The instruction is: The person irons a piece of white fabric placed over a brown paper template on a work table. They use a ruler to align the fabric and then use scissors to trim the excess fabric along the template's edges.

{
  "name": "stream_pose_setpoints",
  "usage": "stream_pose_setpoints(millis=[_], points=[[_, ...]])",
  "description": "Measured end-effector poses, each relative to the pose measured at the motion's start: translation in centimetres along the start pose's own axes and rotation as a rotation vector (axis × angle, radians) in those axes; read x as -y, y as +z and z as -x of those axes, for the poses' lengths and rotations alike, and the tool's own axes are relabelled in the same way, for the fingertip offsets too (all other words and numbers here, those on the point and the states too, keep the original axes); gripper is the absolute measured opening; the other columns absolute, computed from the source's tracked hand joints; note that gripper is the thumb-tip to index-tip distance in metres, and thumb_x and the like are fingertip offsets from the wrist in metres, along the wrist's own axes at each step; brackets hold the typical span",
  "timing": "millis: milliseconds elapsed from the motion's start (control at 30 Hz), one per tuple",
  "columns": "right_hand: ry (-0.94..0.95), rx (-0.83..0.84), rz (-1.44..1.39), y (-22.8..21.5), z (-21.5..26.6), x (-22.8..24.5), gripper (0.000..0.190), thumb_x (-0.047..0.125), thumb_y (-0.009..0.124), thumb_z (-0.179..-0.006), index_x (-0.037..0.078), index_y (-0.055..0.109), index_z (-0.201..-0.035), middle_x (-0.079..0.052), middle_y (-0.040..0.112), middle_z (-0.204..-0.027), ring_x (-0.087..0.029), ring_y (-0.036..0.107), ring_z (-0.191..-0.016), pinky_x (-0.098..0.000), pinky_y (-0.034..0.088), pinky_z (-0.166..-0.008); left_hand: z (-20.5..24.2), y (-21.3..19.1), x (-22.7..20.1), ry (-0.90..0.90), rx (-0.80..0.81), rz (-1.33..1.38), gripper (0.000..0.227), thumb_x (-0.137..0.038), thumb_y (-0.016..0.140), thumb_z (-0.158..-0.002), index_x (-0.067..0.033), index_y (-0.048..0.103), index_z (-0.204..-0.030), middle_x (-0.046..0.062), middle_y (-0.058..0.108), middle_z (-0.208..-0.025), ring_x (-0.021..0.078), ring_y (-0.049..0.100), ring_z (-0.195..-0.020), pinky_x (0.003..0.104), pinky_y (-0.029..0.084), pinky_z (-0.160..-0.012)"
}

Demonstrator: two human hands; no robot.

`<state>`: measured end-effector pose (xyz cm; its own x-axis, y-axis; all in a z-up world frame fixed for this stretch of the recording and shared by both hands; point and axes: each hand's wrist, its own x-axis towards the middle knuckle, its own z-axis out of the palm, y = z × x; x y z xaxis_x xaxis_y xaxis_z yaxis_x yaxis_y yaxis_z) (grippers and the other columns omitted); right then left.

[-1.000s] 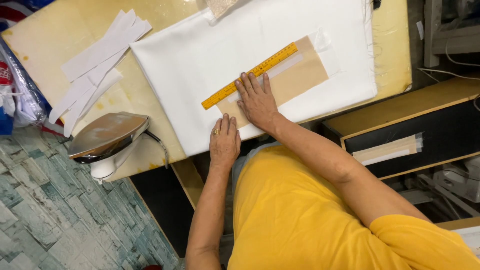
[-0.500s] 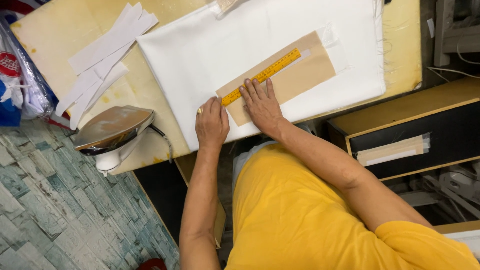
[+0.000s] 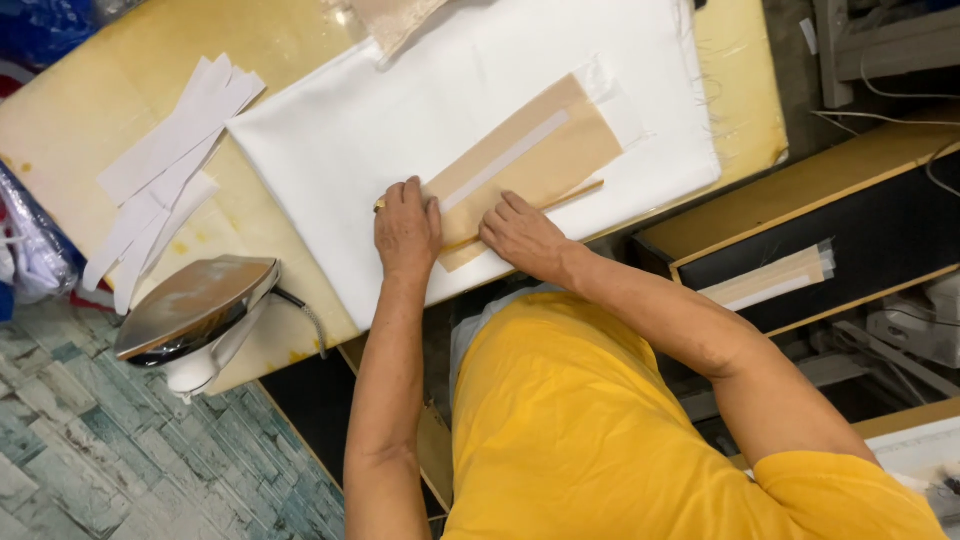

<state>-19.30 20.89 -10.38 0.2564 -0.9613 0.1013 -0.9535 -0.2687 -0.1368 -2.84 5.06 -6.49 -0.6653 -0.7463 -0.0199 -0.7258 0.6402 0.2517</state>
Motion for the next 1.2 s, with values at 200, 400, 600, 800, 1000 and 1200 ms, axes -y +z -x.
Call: stream_pose_setpoints(millis=[200,400,600,800,1000,1200], points=[[0.366,0.357,-0.265,-5.8,5.7,-6.9,0.021,0.017,0.070,-0.086,0.021,0.067,-0.106,-0.002,0.058,-0.103,-0.027,0.064,-0.092,-0.0435,0.052,-0.074,-1.0,-1.9,0.1,-0.064,0.160,0.078,0.036,-0.023,0.069,-0.095,-0.0055,0.065,-0.126,0.013,0.063,-0.111,0.0350,0.069,-0.100,0.044,0.056,-0.085],[1.113,0.222,-0.529,-10.9,14.8,-19.8,0.026,0.025,0.063,-0.106,0.017,0.066,-0.130,-0.011,0.071,-0.115,-0.036,0.068,-0.111,-0.0526,0.053,-0.092,-1.6,-0.4,-0.4,-0.113,0.225,-0.034,0.039,-0.024,0.074,-0.092,-0.0058,0.064,-0.126,0.011,0.063,-0.107,0.0323,0.069,-0.098,0.044,0.055,-0.085],[1.510,0.052,-0.834,-12.2,15.4,-24.6,0.016,0.021,0.053,-0.108,0.010,0.062,-0.115,-0.008,0.064,-0.109,-0.022,0.060,-0.092,-0.0401,0.048,-0.074,-3.3,-2.6,-2.1,-0.319,0.396,0.107,0.024,-0.022,0.061,-0.093,-0.0070,0.061,-0.113,0.014,0.061,-0.109,0.0379,0.057,-0.100,0.050,0.048,-0.086],[1.482,0.137,-0.726,-14.4,13.7,-24.5,0.020,0.022,0.056,-0.106,0.010,0.064,-0.119,-0.010,0.068,-0.113,-0.029,0.062,-0.100,-0.0466,0.049,-0.078,-4.9,-7.3,-4.9,-0.496,0.578,0.243,0.020,-0.023,0.046,-0.091,-0.0085,0.054,-0.102,0.010,0.061,-0.099,0.0324,0.055,-0.093,0.046,0.044,-0.078],[0.934,0.103,-0.128,-9.5,12.6,-22.8,0.029,0.014,0.069,-0.097,0.000,0.067,-0.122,-0.019,0.068,-0.115,-0.042,0.064,-0.102,-0.0537,0.055,-0.080,-3.5,-9.1,-3.8,-0.223,0.438,0.086,0.010,-0.015,0.049,-0.099,-0.0075,0.055,-0.094,0.010,0.063,-0.085,0.0367,0.054,-0.079,0.050,0.045,-0.069],[0.240,-0.040,-0.393,-15.4,-2.4,-12.3,0.063,0.019,0.080,-0.086,0.004,0.057,-0.142,-0.023,0.066,-0.131,-0.043,0.055,-0.131,-0.0588,0.037,-0.111,-3.1,-13.1,-4.1,0.423,-0.055,-0.313,0.017,-0.006,0.060,-0.094,-0.0163,0.055,-0.082,0.001,0.053,-0.069,0.0218,0.062,-0.068,0.034,0.050,-0.065]])
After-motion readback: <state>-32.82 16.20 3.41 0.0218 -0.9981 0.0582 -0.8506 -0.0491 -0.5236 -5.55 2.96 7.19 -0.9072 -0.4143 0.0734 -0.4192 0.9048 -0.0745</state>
